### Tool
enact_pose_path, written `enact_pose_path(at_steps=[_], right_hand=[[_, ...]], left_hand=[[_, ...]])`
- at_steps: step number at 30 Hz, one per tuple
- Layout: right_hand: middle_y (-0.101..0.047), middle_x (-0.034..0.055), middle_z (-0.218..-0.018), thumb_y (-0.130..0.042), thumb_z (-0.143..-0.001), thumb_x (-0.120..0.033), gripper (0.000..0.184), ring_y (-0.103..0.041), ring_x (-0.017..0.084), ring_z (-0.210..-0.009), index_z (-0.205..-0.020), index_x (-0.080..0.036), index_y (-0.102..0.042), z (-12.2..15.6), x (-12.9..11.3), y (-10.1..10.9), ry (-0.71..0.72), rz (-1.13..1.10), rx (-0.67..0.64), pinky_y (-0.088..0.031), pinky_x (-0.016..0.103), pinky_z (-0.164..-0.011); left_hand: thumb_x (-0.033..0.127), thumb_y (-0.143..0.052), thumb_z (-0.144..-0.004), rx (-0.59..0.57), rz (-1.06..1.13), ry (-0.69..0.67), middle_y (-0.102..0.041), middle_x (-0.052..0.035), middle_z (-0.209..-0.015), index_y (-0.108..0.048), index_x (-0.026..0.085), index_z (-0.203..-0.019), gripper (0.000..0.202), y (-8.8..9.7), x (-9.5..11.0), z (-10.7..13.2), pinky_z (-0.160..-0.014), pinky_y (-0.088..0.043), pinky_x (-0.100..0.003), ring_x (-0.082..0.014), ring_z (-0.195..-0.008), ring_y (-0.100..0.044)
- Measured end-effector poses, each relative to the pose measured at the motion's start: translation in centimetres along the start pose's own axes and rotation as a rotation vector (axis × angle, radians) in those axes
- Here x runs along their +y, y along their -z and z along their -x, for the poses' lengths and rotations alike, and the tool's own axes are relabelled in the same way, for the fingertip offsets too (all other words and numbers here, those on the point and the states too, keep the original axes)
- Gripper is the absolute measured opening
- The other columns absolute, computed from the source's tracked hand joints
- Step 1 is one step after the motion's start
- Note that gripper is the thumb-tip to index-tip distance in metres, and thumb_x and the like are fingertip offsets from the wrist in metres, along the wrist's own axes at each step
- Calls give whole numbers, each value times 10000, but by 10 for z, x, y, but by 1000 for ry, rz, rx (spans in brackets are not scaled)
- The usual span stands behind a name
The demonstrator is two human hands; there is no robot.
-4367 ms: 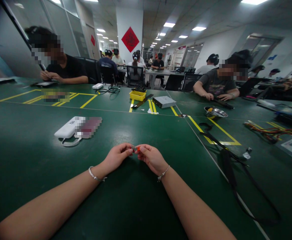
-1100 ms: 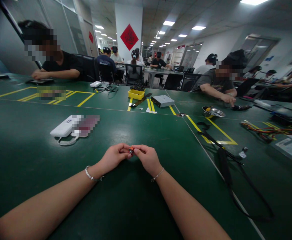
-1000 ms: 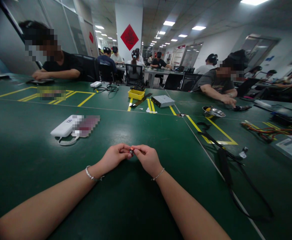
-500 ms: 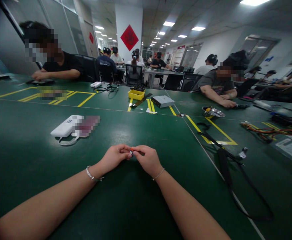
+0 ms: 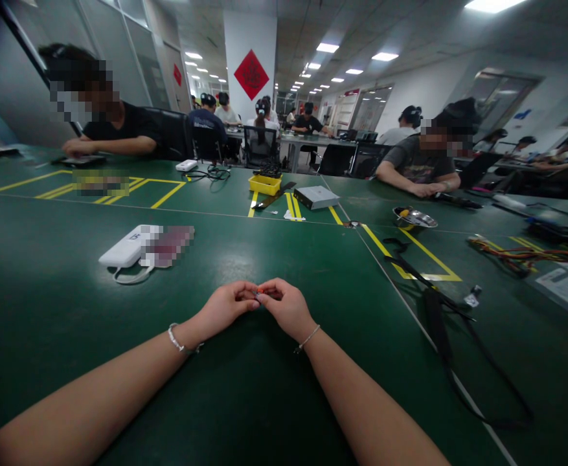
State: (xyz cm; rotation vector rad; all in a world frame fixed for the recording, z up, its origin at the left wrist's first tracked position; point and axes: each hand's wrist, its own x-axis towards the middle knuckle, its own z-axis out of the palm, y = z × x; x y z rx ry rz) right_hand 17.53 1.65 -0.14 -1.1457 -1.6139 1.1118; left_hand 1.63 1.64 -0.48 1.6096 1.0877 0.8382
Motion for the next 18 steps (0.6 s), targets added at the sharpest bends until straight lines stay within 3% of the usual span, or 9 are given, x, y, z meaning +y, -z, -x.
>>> enact_pose_path(at_steps=[3,6,9,13,18], right_hand=[[-636,21,-776,-535,-695,-275,159,-581,160,-743,-822,-202,-595,-9,5,26,25,199,171,-429,315,-722],[-632,33,-794,-483,-710,-297,207,-561,178,-776,-851,-191,-594,-15,15,73,7,522,461,-406,334,-733],[-632,56,-823,-464,-706,-312,247,-541,206,-808,-868,-190,-606,-12,29,122,-159,823,638,-394,337,-708],[-630,70,-833,-432,-716,-313,270,-550,217,-764,-878,-205,-619,-1,44,161,-456,940,648,-397,321,-646],[-617,111,-894,-385,-735,-328,306,-543,278,-846,-838,-217,-651,7,52,174,-604,1070,609,-401,370,-675]], left_hand=[[284,-556,-709,-11,-98,-45,-632,5,-747,-508,189,-1040,347,1,1,2,-642,-442,-248,-126,-684,-583],[342,-492,-756,-24,-154,-57,-630,0,-776,-490,188,-1047,330,2,3,4,-657,-440,-258,-130,-704,-581],[363,-459,-776,-47,-177,-70,-631,-7,-799,-496,188,-1016,299,3,3,5,-672,-437,-265,-138,-729,-581],[360,-410,-809,-36,-170,-91,-638,-10,-818,-486,191,-1016,278,3,4,6,-696,-427,-269,-137,-758,-581],[368,-377,-827,-9,-129,-77,-638,-16,-840,-469,186,-1036,292,4,6,6,-701,-431,-268,-133,-779,-584]])
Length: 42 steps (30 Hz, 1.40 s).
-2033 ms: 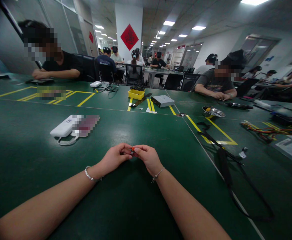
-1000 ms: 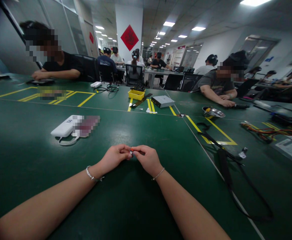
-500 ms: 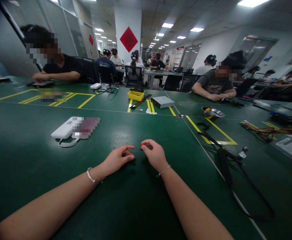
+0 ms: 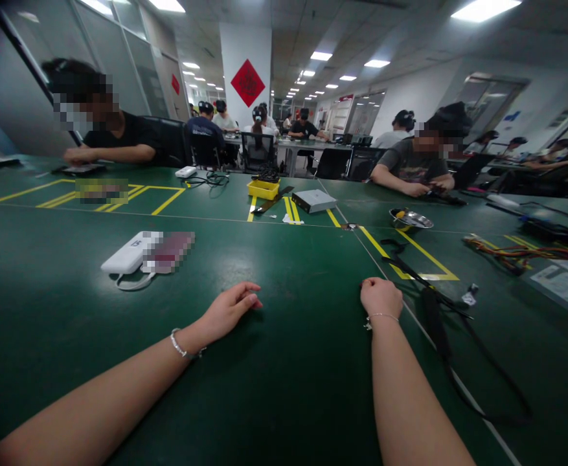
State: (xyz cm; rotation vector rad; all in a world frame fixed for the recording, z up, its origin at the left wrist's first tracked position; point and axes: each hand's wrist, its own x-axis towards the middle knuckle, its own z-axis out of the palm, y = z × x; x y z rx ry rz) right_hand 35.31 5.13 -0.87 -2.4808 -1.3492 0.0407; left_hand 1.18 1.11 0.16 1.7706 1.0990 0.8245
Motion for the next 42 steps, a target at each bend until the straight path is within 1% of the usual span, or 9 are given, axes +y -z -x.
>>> enact_pose_path(at_steps=[4,8,13,19,23,27,30,34,42], right_hand=[[-560,163,-1047,-381,-748,-353,380,-496,312,-960,-971,-157,-617,4,-8,1,19,7,142,-390,435,-760],[-527,151,-1119,-373,-776,-297,398,-424,265,-1078,-1089,-106,-530,32,-50,0,421,-124,298,-307,449,-911],[-429,94,-1274,-360,-808,-347,451,-272,243,-1222,-1213,-160,-429,105,-113,-13,981,-175,10,-243,443,-978],[-370,56,-1326,-341,-813,-444,500,-276,230,-1229,-1272,-244,-335,138,-127,-20,1197,-87,-347,-243,472,-967],[-503,55,-1205,-342,-819,-292,374,-370,207,-1162,-1157,-221,-485,93,-106,-11,1036,-40,-171,-270,418,-962],[-457,136,-1228,-362,-742,-120,432,-344,274,-1168,-1150,-144,-502,39,-62,-8,581,108,134,-294,439,-926],[-463,159,-1206,-356,-717,-90,467,-416,287,-1106,-1161,-131,-495,18,-33,-9,339,178,116,-358,409,-862],[-557,126,-1086,-369,-689,-83,438,-527,232,-958,-1075,-142,-569,10,-22,-9,298,206,-32,-413,330,-790],[-604,127,-952,-343,-784,-257,349,-557,232,-845,-992,-151,-603,10,-29,-6,303,201,3,-419,341,-714]], left_hand=[[373,-389,-824,30,-28,-20,-631,-30,-891,-474,185,-1039,298,0,-3,-1,-744,-435,-286,-142,-822,-580],[358,-410,-817,94,-128,-72,-587,-67,-1040,-486,182,-1065,313,-1,-9,-4,-848,-411,-325,-169,-961,-540],[319,-413,-820,167,-266,-166,-439,-86,-1267,-442,182,-1171,379,-3,-15,-8,-991,-293,-362,-187,-1177,-380],[335,-396,-826,-5,-407,-168,-409,-67,-1304,-425,218,-1200,393,-6,-9,-5,-1020,-231,-402,-186,-1203,-351],[367,-380,-830,-53,-470,-160,-416,-50,-1300,-400,240,-1212,403,-5,-4,-2,-1028,-191,-434,-185,-1200,-355],[380,-371,-831,-75,-481,-135,-437,-51,-1281,-415,226,-1199,401,-2,-2,-1,-1029,-196,-422,-188,-1189,-367],[367,-390,-825,-78,-478,-137,-465,-45,-1255,-427,227,-1185,388,-1,-2,-1,-1027,-194,-428,-191,-1165,-392],[356,-399,-822,-64,-434,-147,-494,-44,-1220,-454,227,-1158,363,-1,0,-1,-1023,-198,-432,-195,-1137,-420],[333,-433,-808,-54,-373,-142,-539,-57,-1162,-499,218,-1116,336,0,1,0,-1003,-229,-424,-205,-1089,-457]])
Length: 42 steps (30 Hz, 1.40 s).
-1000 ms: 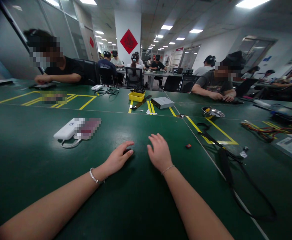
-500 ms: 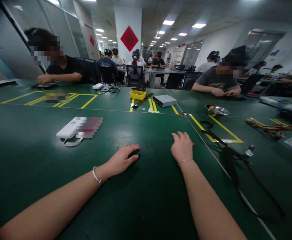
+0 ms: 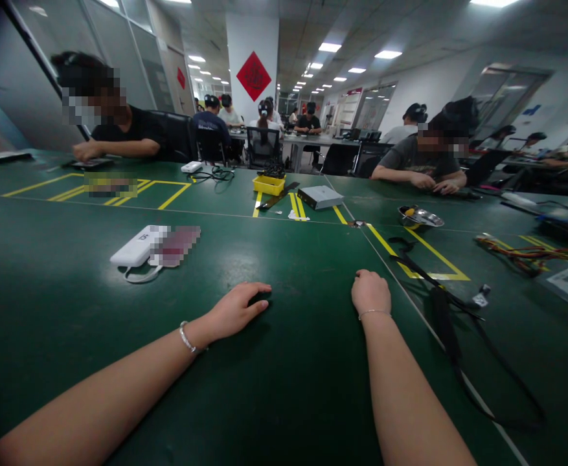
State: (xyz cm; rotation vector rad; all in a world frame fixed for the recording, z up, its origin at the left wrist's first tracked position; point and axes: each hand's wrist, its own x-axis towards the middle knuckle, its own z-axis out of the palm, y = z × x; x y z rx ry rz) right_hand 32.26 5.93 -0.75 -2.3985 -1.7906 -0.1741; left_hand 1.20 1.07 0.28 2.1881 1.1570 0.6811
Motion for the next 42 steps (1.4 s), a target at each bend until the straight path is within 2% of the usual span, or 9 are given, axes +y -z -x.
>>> enact_pose_path(at_steps=[12,15,17,21,26,30,36,38,42], right_hand=[[-608,76,-997,-325,-801,-279,347,-564,224,-836,-1045,-214,-564,3,0,3,-148,-179,44,-415,333,-672],[-608,93,-988,-328,-798,-260,348,-562,223,-845,-1037,-187,-569,5,-5,7,-132,-213,119,-422,344,-699],[-600,97,-1002,-335,-794,-234,343,-548,218,-893,-1041,-161,-562,10,-17,13,-10,-266,226,-422,346,-753],[-581,93,-1036,-342,-793,-181,343,-510,202,-978,-1078,-147,-529,37,-63,25,438,-391,344,-394,365,-869],[-521,74,-1152,-333,-795,-132,418,-467,186,-1059,-1192,-196,-447,81,-121,30,879,-459,215,-381,361,-916],[-472,51,-1225,-311,-811,-126,429,-436,156,-1101,-1217,-217,-418,99,-137,29,1029,-496,140,-369,328,-940],[-495,67,-1194,-390,-807,-260,385,-421,185,-1112,-1181,-196,-453,79,-122,31,931,-475,181,-339,366,-955],[-512,88,-1167,-395,-801,-266,360,-405,222,-1120,-1136,-184,-496,62,-103,27,755,-382,238,-309,420,-956],[-416,138,-1251,-431,-768,-330,423,-265,338,-1198,-1160,-177,-476,29,-51,10,234,-142,302,-271,542,-899]], left_hand=[[348,-420,-810,2,-54,-25,-570,-57,-1099,-516,207,-1091,329,-1,-1,-1,-934,-323,-388,-210,-1038,-485],[353,-427,-805,-1,-35,-9,-571,-61,-1096,-523,205,-1083,329,0,0,-1,-926,-332,-382,-215,-1043,-484],[358,-434,-801,6,11,18,-574,-61,-1091,-519,209,-1083,330,0,0,-1,-905,-354,-372,-214,-1031,-495],[360,-425,-807,45,213,87,-609,-49,-1016,-469,213,-1111,340,-3,-2,-2,-824,-417,-333,-180,-926,-556],[318,-439,-801,84,456,116,-639,-46,-866,-455,158,-1107,346,-4,-3,-5,-699,-460,-286,-140,-731,-584],[181,-471,-755,142,435,70,-628,-35,-883,-558,147,-949,216,-2,-4,-7,-760,-446,-287,-147,-813,-567],[188,-508,-757,124,695,176,-629,-38,-828,-502,137,-1041,288,-2,-6,-9,-719,-473,-285,-137,-774,-589],[174,-518,-755,153,807,234,-625,-49,-817,-491,124,-1040,291,-2,-7,-9,-716,-480,-279,-142,-803,-596],[151,-552,-726,172,873,256,-629,-62,-864,-519,123,-981,258,-3,-10,-10,-762,-477,-294,-140,-843,-589]])
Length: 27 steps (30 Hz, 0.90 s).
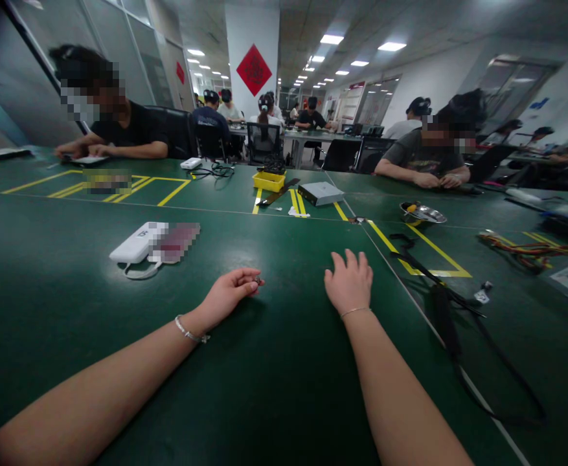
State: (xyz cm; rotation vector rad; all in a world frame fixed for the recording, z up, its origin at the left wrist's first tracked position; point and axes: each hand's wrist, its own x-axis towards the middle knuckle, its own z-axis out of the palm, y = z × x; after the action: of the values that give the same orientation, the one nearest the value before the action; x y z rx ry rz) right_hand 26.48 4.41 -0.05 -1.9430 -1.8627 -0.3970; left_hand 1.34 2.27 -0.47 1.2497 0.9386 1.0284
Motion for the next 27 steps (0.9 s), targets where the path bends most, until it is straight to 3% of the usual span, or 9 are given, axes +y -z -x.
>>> enact_pose_path(at_steps=[3,7,13,18,23,27], right_hand=[[-406,167,-1250,-395,-765,-423,497,-311,375,-1160,-1194,-177,-449,-3,35,-9,-235,110,-136,-315,545,-841],[-495,185,-1153,-321,-792,-376,473,-470,314,-1035,-1147,-125,-507,-6,52,-11,-252,122,-375,-388,433,-807],[-579,160,-994,-354,-718,-123,380,-555,268,-883,-1001,-134,-609,-8,49,-2,-218,207,-429,-429,349,-699],[-585,144,-892,-377,-699,-113,320,-569,236,-775,-873,-150,-643,-8,44,4,-253,159,-387,-429,334,-624],[-574,90,-875,-465,-674,-184,215,-552,178,-762,-794,-157,-642,-9,19,7,-171,-203,-251,-420,309,-687],[-606,45,-770,-538,-653,-226,182,-546,139,-671,-800,-162,-623,0,-24,11,-262,-863,-424,-424,290,-648]], left_hand=[[150,-573,-705,1,-28,-3,-631,-68,-894,-530,127,-962,262,1,-1,-1,-774,-472,-303,-124,-797,-588],[155,-599,-679,21,-62,-24,-627,-68,-885,-538,122,-928,258,3,-2,-1,-777,-464,-302,-121,-788,-580],[156,-599,-675,23,-98,-41,-621,-50,-851,-537,129,-920,254,3,-3,-1,-773,-457,-301,-116,-770,-578],[151,-590,-679,21,-103,-38,-615,-43,-840,-534,130,-910,238,2,-2,-1,-758,-456,-295,-114,-760,-575],[100,-595,-651,33,-93,-34,-595,-23,-808,-520,134,-865,229,1,0,-2,-715,-449,-268,-97,-723,-559],[73,-609,-617,35,-88,-51,-568,6,-758,-480,149,-799,236,1,-2,-3,-660,-430,-232,-82,-686,-537]])
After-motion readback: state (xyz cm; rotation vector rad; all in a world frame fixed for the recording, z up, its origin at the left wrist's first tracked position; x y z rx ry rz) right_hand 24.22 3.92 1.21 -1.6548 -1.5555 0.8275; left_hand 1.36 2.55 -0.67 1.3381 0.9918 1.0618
